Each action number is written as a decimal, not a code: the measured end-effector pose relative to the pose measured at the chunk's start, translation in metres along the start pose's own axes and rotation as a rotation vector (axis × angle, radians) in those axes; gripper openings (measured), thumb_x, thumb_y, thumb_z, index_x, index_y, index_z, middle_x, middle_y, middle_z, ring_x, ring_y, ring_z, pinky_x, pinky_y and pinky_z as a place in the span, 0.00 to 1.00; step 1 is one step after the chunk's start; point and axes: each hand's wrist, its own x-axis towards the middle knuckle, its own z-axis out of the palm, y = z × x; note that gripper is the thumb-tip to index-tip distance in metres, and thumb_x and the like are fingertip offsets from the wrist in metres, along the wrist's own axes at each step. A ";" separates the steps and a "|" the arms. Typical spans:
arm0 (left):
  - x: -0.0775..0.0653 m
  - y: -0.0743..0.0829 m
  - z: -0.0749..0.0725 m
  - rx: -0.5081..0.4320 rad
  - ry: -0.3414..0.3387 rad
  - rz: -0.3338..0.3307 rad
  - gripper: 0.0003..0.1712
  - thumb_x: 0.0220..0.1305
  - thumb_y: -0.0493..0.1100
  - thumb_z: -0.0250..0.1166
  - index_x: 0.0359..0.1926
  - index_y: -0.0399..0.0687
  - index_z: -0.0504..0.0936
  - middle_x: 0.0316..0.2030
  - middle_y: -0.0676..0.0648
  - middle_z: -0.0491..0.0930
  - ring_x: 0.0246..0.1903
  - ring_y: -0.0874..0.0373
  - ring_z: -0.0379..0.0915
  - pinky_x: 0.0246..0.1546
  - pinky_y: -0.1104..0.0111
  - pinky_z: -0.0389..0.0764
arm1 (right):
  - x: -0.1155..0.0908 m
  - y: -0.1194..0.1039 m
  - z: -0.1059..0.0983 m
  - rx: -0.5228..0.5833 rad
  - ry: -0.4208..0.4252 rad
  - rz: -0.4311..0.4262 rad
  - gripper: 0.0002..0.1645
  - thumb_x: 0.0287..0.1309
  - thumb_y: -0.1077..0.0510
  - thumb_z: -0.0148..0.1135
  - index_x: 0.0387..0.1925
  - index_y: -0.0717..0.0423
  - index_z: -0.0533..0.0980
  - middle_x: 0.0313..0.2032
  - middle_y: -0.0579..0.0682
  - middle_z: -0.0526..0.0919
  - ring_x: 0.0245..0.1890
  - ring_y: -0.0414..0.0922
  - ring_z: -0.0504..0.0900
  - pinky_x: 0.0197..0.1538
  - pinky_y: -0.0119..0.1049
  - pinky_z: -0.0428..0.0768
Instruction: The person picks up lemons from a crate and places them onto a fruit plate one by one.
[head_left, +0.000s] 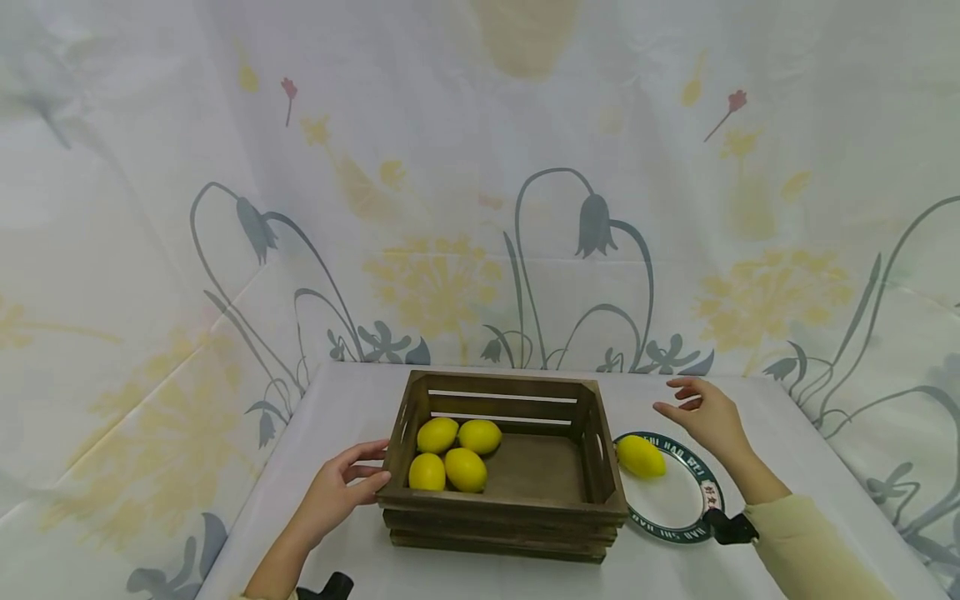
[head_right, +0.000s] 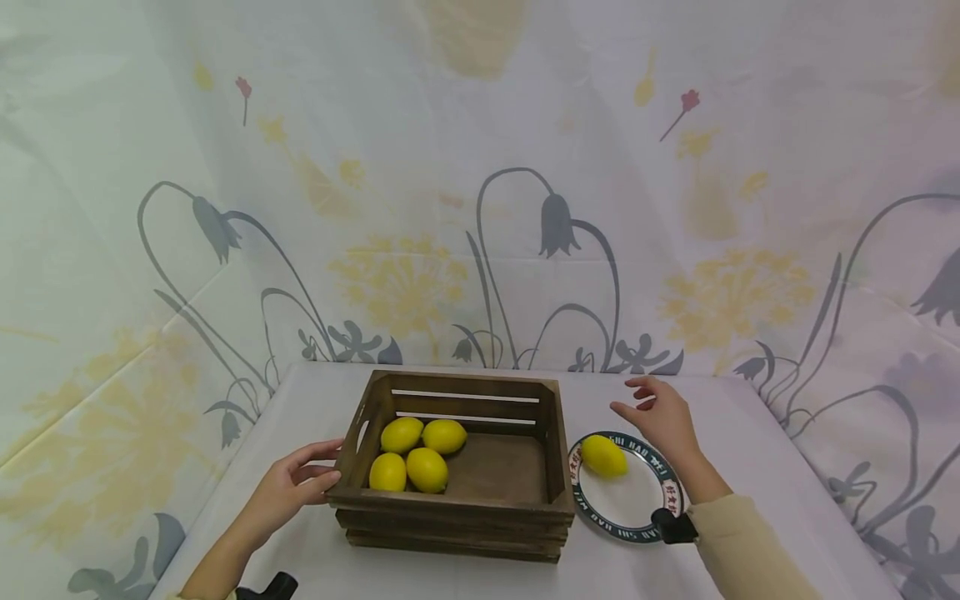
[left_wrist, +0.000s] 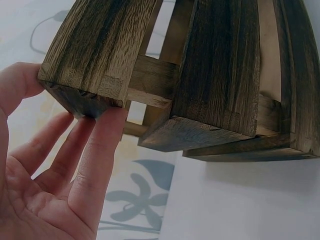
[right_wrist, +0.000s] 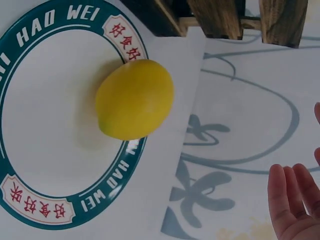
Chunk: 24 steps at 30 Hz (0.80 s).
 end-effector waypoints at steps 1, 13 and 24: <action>0.000 0.000 0.000 0.001 -0.002 0.003 0.28 0.59 0.40 0.65 0.60 0.37 0.70 0.53 0.34 0.71 0.46 0.44 0.73 0.34 0.63 0.82 | 0.001 -0.001 -0.001 -0.001 0.005 -0.002 0.29 0.54 0.51 0.66 0.51 0.68 0.71 0.42 0.67 0.76 0.39 0.60 0.77 0.38 0.50 0.80; 0.000 0.000 0.001 0.010 0.005 0.004 0.28 0.59 0.40 0.65 0.60 0.37 0.71 0.53 0.35 0.72 0.46 0.44 0.73 0.33 0.63 0.82 | 0.011 -0.018 -0.010 0.031 0.020 -0.040 0.28 0.54 0.49 0.66 0.50 0.65 0.72 0.42 0.64 0.76 0.39 0.58 0.77 0.34 0.40 0.78; 0.000 0.003 -0.001 -0.022 -0.011 -0.002 0.28 0.60 0.40 0.64 0.60 0.36 0.69 0.54 0.34 0.71 0.45 0.49 0.75 0.34 0.63 0.82 | 0.021 -0.041 -0.009 0.083 0.041 -0.107 0.25 0.54 0.53 0.66 0.49 0.65 0.73 0.40 0.63 0.77 0.38 0.57 0.77 0.34 0.39 0.77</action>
